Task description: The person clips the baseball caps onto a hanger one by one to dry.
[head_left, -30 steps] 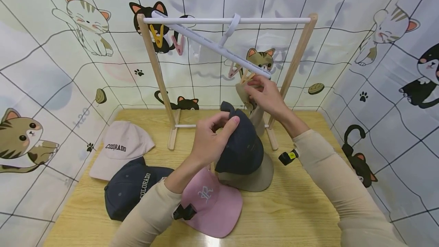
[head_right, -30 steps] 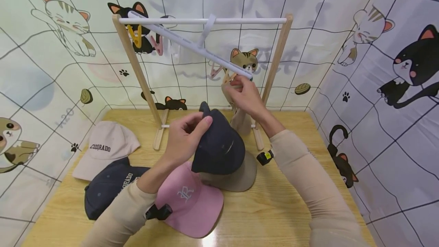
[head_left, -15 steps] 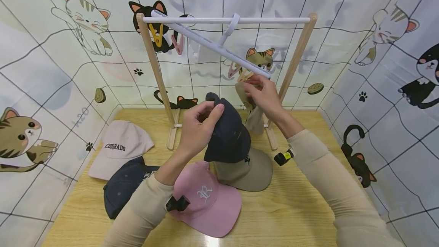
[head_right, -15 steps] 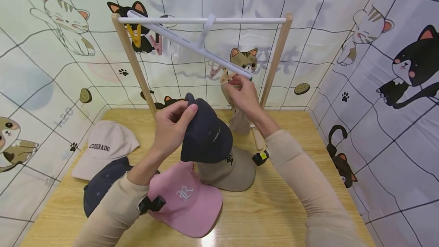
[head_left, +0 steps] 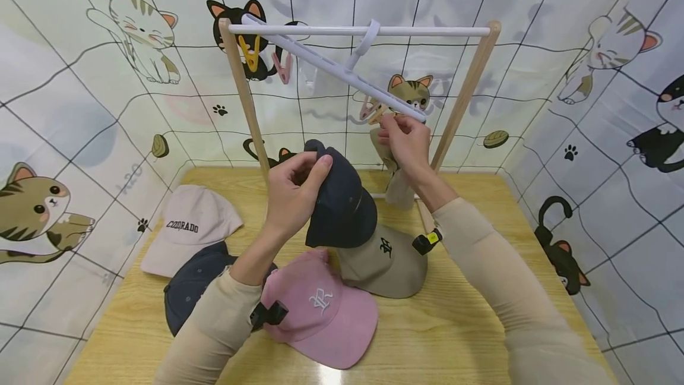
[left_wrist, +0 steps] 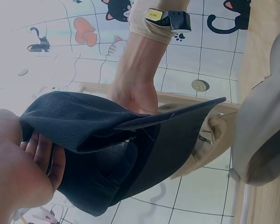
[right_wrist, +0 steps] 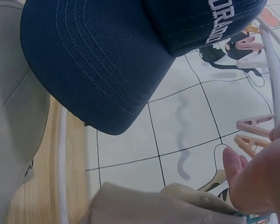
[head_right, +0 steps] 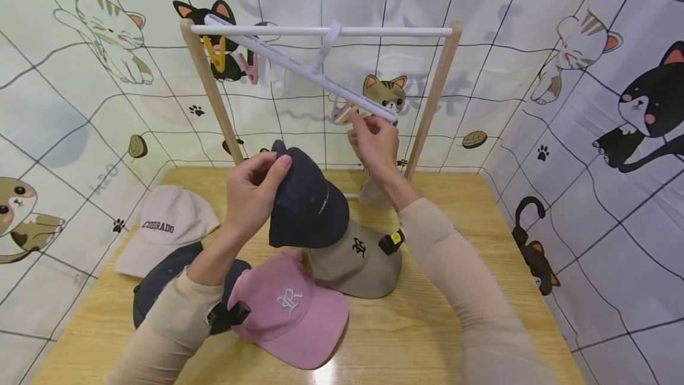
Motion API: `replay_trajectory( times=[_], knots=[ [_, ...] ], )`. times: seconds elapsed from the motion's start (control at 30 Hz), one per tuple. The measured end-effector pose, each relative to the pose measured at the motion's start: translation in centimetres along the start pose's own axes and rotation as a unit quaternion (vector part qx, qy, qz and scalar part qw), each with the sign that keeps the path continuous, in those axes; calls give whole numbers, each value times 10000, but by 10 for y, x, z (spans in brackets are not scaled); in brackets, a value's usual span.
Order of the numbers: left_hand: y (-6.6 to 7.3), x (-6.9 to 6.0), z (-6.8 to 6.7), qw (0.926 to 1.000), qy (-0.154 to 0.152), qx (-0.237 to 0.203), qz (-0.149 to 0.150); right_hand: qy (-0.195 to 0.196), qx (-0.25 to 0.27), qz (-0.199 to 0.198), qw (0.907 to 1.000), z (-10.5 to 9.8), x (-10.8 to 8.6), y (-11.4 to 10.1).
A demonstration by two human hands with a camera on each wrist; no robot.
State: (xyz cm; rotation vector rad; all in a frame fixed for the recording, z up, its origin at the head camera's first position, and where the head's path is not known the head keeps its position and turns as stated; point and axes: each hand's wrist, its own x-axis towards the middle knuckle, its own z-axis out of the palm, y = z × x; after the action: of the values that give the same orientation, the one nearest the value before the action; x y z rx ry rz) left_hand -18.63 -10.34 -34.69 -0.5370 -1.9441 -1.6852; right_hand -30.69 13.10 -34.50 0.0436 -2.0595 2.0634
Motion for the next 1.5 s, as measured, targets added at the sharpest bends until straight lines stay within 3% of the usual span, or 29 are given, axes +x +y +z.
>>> replay_trajectory(
  times=[0.17,0.33,0.7,1.1,1.5],
  knots=[
    [-2,1,-5,10000,56,-61,-24,383,320,71,9987,5,1,-1],
    [-2,2,-8,9999,132,-47,-83,772,302,-5,9966,11,5,0],
    [0,0,-9,9999,97,41,-90,1514,-631,-307,9860,19,18,5],
    [-3,2,-10,9999,147,51,-65,1798,-1133,-332,9766,19,22,4],
    [0,18,-15,9997,220,130,-4,1775,-1184,-133,9769,16,23,2]
  ],
)
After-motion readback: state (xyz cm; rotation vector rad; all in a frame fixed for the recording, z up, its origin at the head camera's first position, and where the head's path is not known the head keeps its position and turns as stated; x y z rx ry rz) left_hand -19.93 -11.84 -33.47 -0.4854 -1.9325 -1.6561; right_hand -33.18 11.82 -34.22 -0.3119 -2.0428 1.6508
